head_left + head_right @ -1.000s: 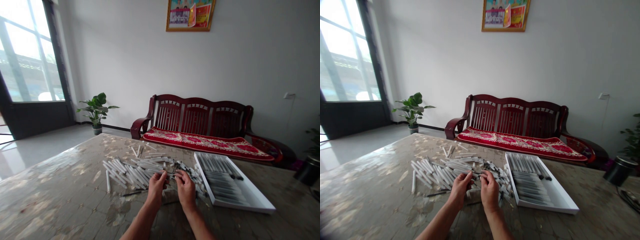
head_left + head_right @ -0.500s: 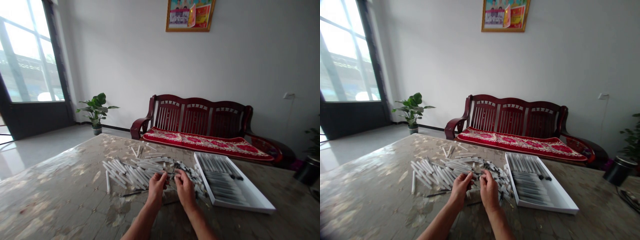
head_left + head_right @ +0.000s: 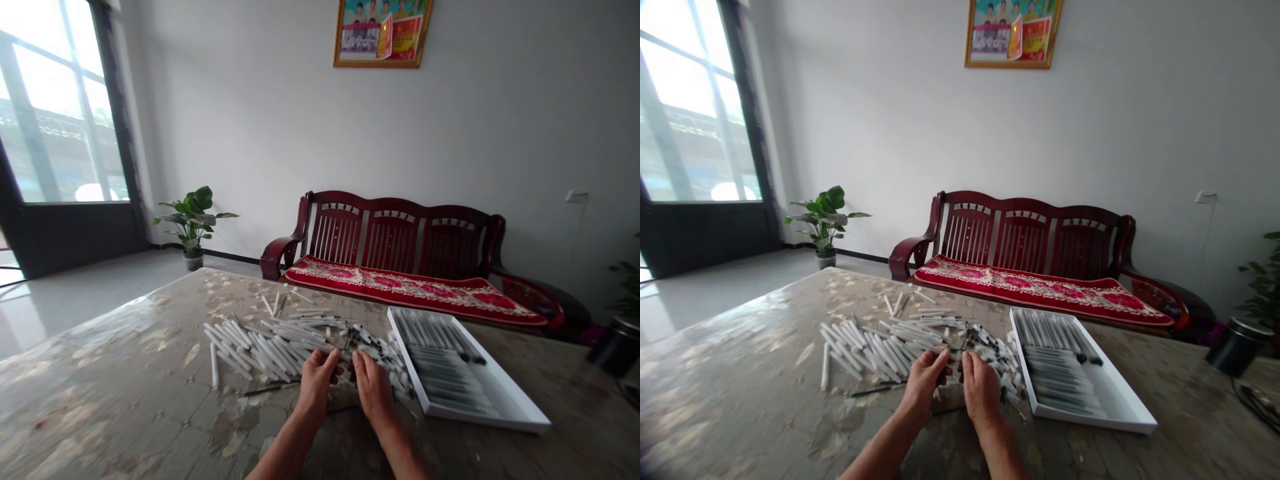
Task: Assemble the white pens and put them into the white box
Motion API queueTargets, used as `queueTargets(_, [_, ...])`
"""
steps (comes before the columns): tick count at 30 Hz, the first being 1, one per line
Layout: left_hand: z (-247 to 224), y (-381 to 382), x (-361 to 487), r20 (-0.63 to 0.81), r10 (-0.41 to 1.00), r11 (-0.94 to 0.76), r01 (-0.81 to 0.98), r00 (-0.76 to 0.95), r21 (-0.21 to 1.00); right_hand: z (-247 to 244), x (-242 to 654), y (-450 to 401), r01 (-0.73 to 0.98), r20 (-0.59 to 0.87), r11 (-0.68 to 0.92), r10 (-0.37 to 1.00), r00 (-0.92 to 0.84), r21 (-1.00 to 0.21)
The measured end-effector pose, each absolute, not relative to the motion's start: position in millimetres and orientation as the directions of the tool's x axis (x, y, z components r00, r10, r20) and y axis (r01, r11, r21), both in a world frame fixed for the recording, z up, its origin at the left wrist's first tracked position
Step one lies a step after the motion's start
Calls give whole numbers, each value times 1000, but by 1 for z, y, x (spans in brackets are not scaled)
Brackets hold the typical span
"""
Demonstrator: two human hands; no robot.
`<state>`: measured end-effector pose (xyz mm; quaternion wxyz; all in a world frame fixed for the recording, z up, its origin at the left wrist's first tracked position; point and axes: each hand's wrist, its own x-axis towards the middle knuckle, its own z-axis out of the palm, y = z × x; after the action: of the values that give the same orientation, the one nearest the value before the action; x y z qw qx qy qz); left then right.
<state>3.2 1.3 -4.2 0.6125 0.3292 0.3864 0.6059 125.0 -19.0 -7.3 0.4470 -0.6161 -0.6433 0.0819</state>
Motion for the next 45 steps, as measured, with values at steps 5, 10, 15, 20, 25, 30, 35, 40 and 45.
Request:
queueTargets(5, [-4, 0, 3, -55, 998, 33, -489, -30, 872, -7, 124, -18, 699, 496, 255, 852, 164, -668])
queueTargets(10, [-4, 0, 4, -18, 1000, 6, -481, -19, 877, -9, 125, -16, 643, 436, 220, 878, 197, -734])
queueTargets(15, [-3, 1, 4, -42, 998, 17, -470, -44, 883, -7, 124, -17, 629, 444, 251, 880, 169, -736])
queueTargets(20, [0, -1, 3, -12, 999, -5, -453, -33, 892, -5, 124, -17, 599, 420, 229, 886, 199, -767])
queueTargets(25, [2, 0, 0, -20, 998, -14, -460, -67, 888, -3, 121, -20, 584, 415, 252, 895, 162, -772])
queueTargets(30, [1, 0, 0, 5, 999, -19, -451, -32, 892, -5, 118, -20, 492, 345, 209, 917, 202, -845])
queueTargets(35, [3, -1, 0, 9, 1000, -16, -440, -19, 898, -5, 116, -19, 450, 392, 258, 890, 234, -855])
queueTargets(40, [6, -3, 0, 48, 999, -36, -438, 17, 898, 3, 107, -22, 142, 90, 53, 960, 266, -988])
queueTargets(45, [6, -2, -2, 70, 998, -63, -427, 2, 902, 6, 103, -26, 55, 9, -2, 979, 206, -999])
